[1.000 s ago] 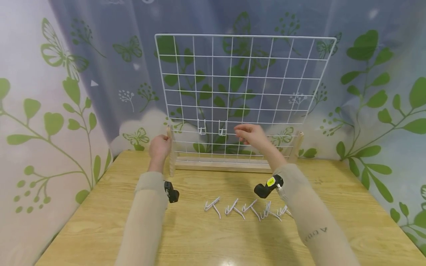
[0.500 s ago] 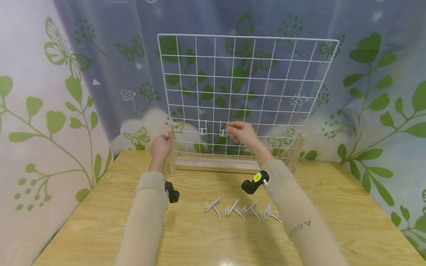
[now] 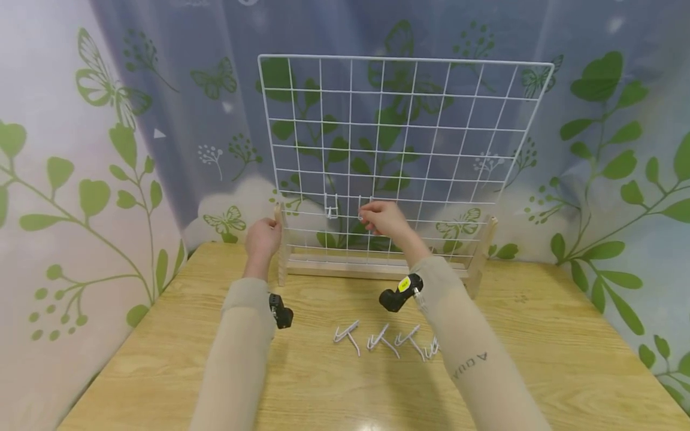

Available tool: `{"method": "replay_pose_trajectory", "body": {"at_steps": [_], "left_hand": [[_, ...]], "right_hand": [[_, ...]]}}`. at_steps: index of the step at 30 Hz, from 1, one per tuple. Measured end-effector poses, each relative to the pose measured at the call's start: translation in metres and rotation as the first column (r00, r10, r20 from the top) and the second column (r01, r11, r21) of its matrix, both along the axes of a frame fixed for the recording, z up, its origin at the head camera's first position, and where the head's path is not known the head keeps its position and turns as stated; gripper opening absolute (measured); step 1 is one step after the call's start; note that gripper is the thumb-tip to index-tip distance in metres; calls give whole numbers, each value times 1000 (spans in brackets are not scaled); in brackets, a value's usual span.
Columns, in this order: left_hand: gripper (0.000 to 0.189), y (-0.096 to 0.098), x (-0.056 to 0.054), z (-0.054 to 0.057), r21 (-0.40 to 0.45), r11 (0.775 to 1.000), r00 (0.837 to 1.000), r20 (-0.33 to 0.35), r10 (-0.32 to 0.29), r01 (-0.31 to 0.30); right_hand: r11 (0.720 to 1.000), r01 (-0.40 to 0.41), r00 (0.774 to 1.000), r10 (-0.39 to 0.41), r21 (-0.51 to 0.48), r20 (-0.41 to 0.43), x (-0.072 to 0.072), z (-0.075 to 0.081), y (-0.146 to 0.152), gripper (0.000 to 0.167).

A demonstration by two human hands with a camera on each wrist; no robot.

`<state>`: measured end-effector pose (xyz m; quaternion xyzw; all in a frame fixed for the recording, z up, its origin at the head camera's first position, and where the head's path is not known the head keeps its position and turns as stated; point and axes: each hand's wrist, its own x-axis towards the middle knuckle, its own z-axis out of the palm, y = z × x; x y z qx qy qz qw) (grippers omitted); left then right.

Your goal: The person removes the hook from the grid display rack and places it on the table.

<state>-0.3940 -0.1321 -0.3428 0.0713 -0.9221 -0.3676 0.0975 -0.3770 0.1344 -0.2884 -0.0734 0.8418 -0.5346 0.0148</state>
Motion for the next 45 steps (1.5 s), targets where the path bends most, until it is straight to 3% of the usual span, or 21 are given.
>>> {"method": "replay_pose_trajectory", "body": {"at_steps": [8, 22, 37, 45], "left_hand": [[37, 1, 0, 0, 9, 1000, 1000, 5, 2, -2], [36, 2, 1, -3, 9, 1000, 1000, -26, 6, -6], [36, 0, -2, -3, -1, 1000, 1000, -18, 7, -7], [36, 0, -1, -3, -5, 1000, 1000, -20, 10, -10]], "right_hand": [[997, 44, 999, -41, -68, 31, -1, -1, -5, 30], [967, 123, 989, -101, -223, 108, -1, -1, -6, 30], [974, 54, 995, -35, -218, 92, 5, -1, 5, 33], [985, -12, 998, 22, -171, 56, 18, -7, 23, 33]]}}
